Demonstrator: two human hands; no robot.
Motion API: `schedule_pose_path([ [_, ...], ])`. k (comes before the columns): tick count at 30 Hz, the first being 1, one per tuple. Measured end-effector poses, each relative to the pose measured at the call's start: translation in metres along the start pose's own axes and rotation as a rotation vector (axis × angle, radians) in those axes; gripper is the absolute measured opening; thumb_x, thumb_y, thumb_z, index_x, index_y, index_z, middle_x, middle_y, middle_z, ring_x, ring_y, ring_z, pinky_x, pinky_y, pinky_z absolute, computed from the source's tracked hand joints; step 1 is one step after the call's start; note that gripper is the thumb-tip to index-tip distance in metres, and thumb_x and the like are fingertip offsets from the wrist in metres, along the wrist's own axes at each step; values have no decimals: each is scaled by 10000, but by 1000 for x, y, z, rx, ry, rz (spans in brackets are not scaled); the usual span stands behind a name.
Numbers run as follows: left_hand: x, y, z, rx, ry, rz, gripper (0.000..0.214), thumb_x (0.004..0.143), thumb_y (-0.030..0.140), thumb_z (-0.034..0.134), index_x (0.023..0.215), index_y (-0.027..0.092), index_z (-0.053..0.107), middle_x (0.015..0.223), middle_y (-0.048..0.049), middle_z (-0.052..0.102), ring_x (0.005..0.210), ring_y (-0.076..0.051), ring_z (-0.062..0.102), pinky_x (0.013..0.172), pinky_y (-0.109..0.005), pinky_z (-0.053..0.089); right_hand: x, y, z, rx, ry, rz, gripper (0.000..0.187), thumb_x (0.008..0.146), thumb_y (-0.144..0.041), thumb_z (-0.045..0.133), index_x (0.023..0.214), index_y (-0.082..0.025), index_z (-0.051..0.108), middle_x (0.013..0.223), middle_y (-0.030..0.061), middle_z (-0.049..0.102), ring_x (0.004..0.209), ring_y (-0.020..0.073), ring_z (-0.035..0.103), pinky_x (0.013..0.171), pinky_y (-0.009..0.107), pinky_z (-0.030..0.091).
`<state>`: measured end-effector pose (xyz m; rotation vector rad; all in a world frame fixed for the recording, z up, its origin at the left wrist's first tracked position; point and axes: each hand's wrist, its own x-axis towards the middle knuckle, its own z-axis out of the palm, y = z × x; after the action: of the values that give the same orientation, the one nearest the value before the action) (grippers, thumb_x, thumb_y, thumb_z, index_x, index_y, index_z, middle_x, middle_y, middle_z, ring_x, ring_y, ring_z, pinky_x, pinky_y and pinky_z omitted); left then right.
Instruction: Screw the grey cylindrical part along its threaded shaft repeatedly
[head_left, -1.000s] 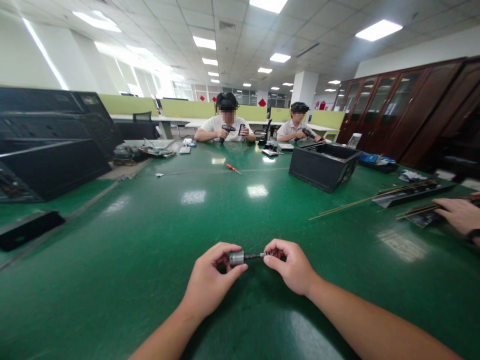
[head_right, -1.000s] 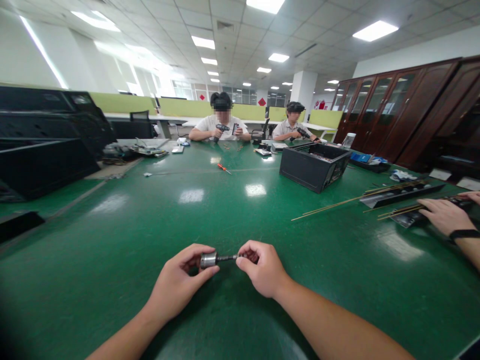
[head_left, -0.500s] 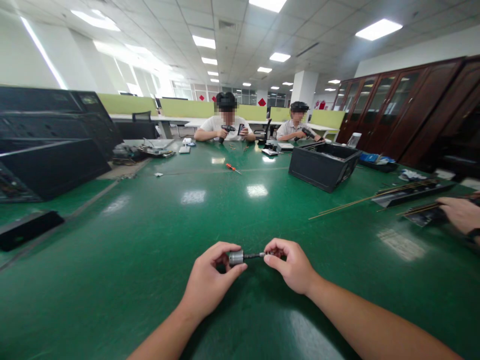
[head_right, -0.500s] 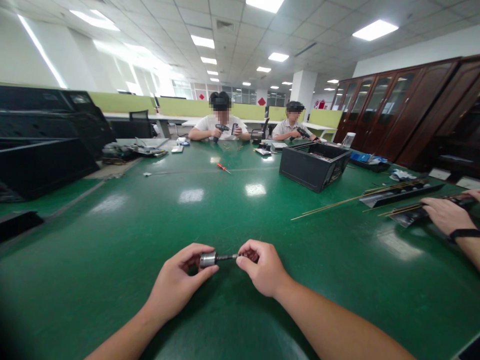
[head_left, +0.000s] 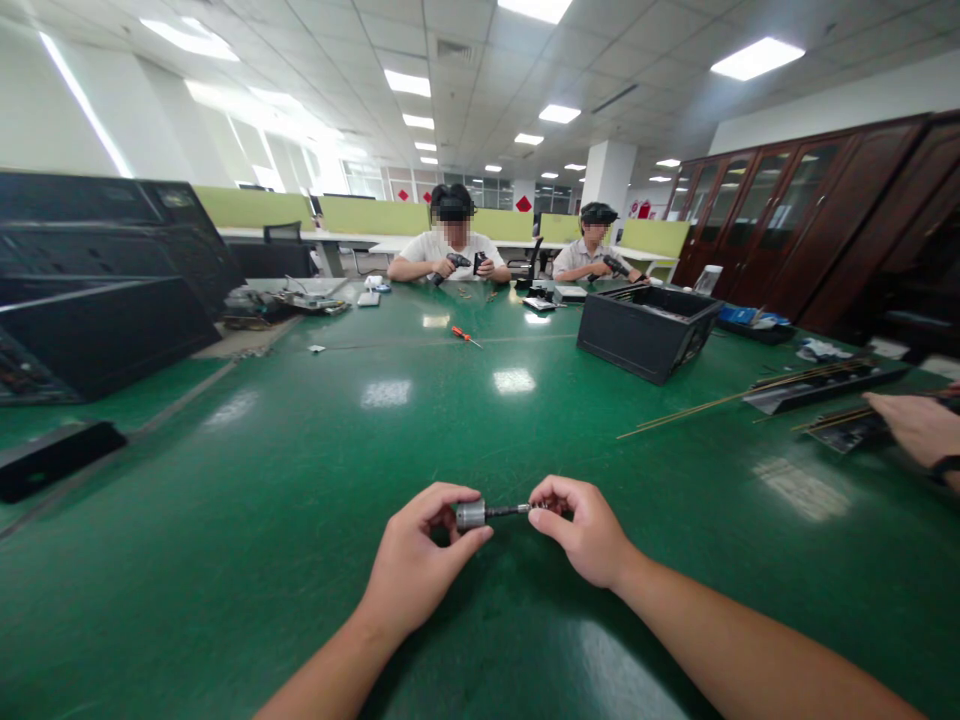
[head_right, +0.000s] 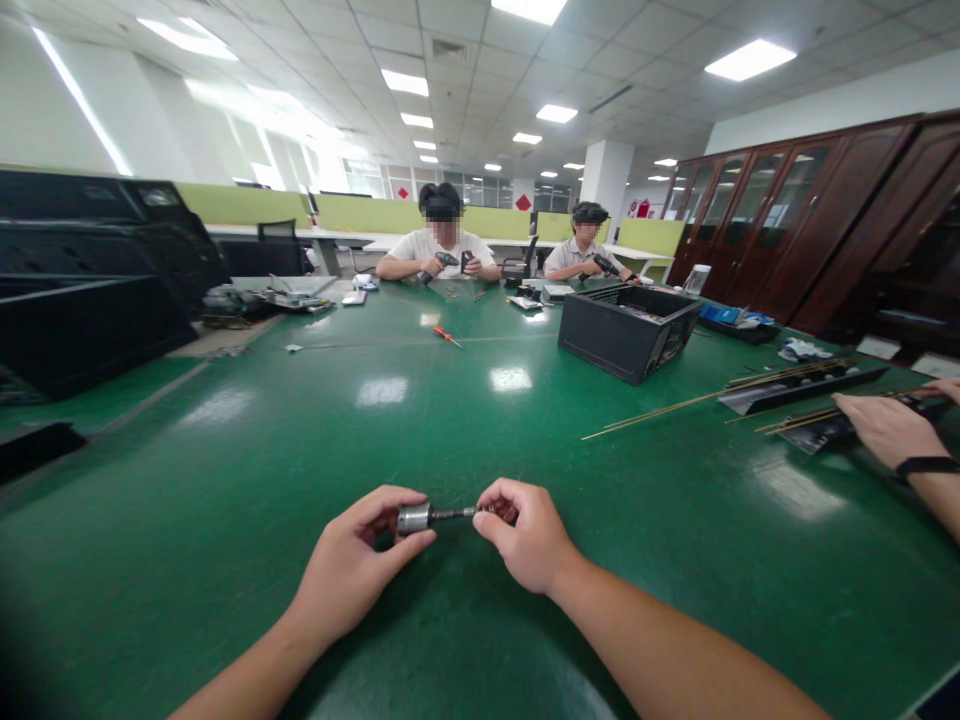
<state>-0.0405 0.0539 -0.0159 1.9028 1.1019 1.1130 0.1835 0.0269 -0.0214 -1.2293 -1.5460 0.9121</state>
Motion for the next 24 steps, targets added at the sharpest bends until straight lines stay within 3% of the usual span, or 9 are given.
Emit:
schedule_pose_path([
  [14,1,0,0,-6,24,2,263,756,341,764,972,209,695,899,-34,693,753,-193,659,699,-308,538,0,4,-3,31,16,-13,113,811,-287,646,797,-176,660,681,1,606,635,145,532,621,261,418],
  [19,1,1,0,-54,16,-66,310,759,372,768,992,194,670,903,-43,710,801,-212,689,748,-324,542,3,3,-3,355,96,-79,371,917,-491,537,719,-180,576,623,21,595,606,156,554,625,286,450],
  [21,2,1,-1,-83,2,-113,332,770,384,767,1002,182,644,902,-50,715,821,-215,695,756,-323,538,8,5,-1,433,159,-53,487,940,-574,470,640,-194,514,507,-7,513,498,134,483,543,272,406],
  [24,4,2,-2,-144,-4,-149,339,799,404,748,989,174,588,855,-36,691,729,-180,669,679,-290,530,17,11,4,523,147,41,572,914,-654,462,546,-224,380,418,-44,400,384,100,373,438,252,306],
])
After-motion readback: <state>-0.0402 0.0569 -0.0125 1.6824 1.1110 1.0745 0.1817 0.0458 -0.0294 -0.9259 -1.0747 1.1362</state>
